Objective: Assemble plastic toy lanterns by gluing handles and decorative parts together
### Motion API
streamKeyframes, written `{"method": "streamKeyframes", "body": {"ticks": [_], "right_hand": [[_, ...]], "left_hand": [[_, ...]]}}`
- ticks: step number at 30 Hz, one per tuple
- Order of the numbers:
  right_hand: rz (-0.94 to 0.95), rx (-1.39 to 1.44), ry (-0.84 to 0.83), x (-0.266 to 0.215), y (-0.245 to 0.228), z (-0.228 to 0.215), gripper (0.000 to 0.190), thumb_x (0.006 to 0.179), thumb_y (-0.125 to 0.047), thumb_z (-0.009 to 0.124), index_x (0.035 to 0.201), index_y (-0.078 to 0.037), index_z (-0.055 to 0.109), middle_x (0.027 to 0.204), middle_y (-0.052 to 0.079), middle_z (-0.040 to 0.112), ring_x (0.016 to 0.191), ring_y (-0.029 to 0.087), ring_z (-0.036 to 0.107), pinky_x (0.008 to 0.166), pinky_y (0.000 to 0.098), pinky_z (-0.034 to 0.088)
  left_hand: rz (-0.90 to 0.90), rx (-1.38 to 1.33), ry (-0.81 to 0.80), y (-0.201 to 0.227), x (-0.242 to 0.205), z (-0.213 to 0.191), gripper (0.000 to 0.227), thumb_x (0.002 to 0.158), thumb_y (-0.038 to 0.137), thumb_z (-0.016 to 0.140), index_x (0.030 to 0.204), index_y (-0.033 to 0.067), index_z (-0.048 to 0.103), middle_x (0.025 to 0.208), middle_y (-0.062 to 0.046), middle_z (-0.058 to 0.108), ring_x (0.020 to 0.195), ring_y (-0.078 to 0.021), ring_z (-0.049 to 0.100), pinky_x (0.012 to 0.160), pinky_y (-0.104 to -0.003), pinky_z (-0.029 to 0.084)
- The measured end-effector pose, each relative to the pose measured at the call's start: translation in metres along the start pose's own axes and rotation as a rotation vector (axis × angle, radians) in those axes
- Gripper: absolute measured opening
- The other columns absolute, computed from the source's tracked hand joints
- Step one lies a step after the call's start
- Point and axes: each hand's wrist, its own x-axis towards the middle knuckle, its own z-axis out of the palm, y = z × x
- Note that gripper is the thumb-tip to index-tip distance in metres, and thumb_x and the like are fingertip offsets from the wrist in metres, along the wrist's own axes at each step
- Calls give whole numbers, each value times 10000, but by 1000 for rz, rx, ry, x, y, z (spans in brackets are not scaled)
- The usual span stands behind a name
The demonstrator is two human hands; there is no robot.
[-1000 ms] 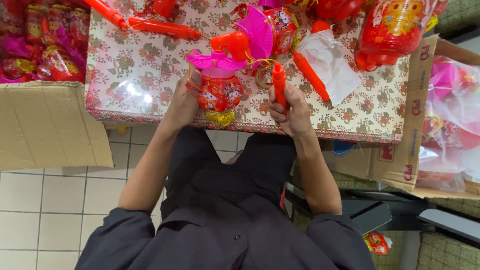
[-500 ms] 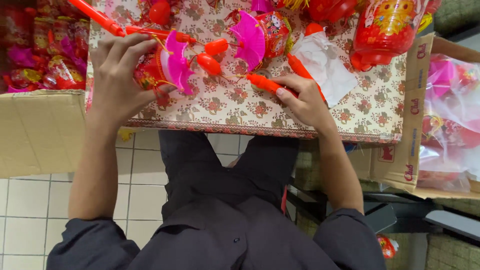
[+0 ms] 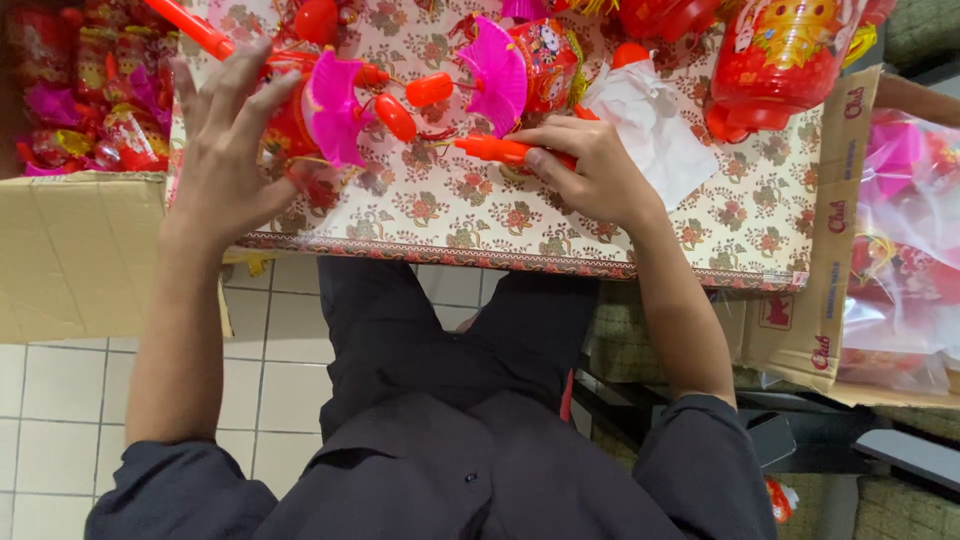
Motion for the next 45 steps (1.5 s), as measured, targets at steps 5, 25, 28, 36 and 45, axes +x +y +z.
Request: {"method": "streamKeyframes", "body": {"ticks": [5,25,28,36,45], "right_hand": [[143,121,24,-13,13,8,258,1023,-38,562,1198,29,739,851,103,750,628,159,609,541,293,445],[150,227,121,-27,28,24,327,1100,-254,544,854,-125,717,564,61,601,537,231,580,589,334,499],[108,50,171,-25,29,29,313,1092,-260,557,845,-128,696,567,84,621,554,347,642,624,385,546],[-129,-432,369,-33,70,51,416,1132,-397,407,883,-174,654,600,83,585,546,306,641,966,404,548],[-140,-438,480,-21,66,37,412,1106,-413,491,825,-173,673,599,0,488,503,250,551,480,371,502]], "left_hand": [[-135,18,76,22,1,-1,843,818,-22,615,1632,95,431,1730,-250,236,1649,-500,235,1264,-629,-117],[509,451,326,89,89,140,351,1140,331,400,1017,141,669,805,-27,515,786,-198,578,880,-351,460],[543,413,304,88,95,136,332,1112,266,427,880,130,622,770,-47,525,802,-221,614,825,-346,466],[576,350,273,81,106,138,231,990,209,533,765,159,536,680,-46,505,666,-234,569,698,-353,448],[491,307,267,84,98,133,435,1125,386,358,852,138,588,747,-53,582,802,-215,655,731,-332,478]]}}
